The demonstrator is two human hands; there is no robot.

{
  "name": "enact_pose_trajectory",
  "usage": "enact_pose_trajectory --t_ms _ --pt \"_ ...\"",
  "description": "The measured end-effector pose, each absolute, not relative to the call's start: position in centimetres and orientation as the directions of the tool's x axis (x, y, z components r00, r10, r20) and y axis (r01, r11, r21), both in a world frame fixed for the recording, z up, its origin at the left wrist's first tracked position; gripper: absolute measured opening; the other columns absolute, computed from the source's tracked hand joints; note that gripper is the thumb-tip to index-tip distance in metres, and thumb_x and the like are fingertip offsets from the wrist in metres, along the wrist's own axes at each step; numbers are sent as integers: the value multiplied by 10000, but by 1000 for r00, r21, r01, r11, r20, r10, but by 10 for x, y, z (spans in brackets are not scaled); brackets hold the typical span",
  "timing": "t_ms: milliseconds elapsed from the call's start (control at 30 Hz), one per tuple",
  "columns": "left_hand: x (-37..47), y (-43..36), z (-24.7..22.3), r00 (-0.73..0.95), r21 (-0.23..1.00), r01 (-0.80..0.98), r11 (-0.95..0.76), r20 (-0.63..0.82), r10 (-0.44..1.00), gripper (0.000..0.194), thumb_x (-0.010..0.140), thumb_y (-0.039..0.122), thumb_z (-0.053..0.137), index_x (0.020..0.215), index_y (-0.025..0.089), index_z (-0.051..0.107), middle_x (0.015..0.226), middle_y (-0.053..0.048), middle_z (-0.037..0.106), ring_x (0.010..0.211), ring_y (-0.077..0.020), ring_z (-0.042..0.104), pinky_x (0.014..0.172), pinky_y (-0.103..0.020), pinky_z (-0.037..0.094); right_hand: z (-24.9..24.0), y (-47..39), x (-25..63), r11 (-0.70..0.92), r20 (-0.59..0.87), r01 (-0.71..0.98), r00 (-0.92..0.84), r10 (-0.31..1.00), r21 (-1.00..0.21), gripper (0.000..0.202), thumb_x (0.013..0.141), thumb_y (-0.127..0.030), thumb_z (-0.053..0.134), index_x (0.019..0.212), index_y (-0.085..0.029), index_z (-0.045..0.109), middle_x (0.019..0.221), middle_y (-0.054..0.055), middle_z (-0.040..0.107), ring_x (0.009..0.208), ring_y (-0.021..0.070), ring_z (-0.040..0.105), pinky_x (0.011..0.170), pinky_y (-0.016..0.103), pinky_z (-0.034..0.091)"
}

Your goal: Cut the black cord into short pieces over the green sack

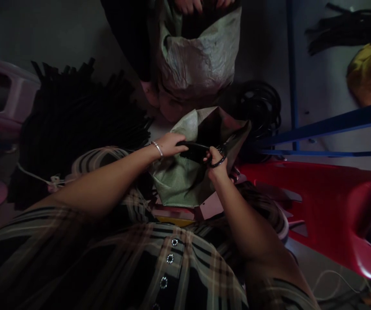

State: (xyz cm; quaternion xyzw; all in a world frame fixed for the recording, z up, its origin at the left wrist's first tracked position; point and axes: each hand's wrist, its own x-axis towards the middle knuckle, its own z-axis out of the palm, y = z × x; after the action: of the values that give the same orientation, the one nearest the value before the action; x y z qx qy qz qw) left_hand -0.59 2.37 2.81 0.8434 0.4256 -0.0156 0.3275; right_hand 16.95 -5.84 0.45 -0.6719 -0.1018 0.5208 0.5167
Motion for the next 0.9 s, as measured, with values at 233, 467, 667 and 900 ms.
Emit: enact_pose_trajectory --t_ms 233,467,667,900 --pt "-1 16 32 718 692 648 -319 -415 558 363 817 439 479 745 134 661 649 -32 630 605 -117 542 583 -216 366 14 -68 160 -612 -672 -280 263 692 -740 203 668 -315 632 646 -155 509 501 -36 494 392 79 495 293 169 270" --pt "0 18 36 655 795 589 145 -575 490 168 744 268 579 843 147 640 566 26 581 414 -51 451 440 -166 324 14 -63 164 -596 -673 -314 307 674 -739 213 664 -347 617 668 -163 508 538 -31 512 413 84 507 310 178 238" --pt "1 24 31 397 805 508 307 -535 746 194 749 307 590 799 132 659 543 17 560 391 -36 413 415 -160 302 2 -72 157 -667 -681 -155 253 687 -729 325 718 -464 540 763 -144 578 618 16 588 490 118 564 382 199 314" --pt "2 24 25 347 823 503 264 -471 811 258 730 330 606 866 132 700 546 18 579 434 -46 432 453 -169 340 -4 -89 141 -736 -743 116 -35 668 -667 284 719 -408 528 688 -135 600 573 43 619 540 141 575 443 199 364"
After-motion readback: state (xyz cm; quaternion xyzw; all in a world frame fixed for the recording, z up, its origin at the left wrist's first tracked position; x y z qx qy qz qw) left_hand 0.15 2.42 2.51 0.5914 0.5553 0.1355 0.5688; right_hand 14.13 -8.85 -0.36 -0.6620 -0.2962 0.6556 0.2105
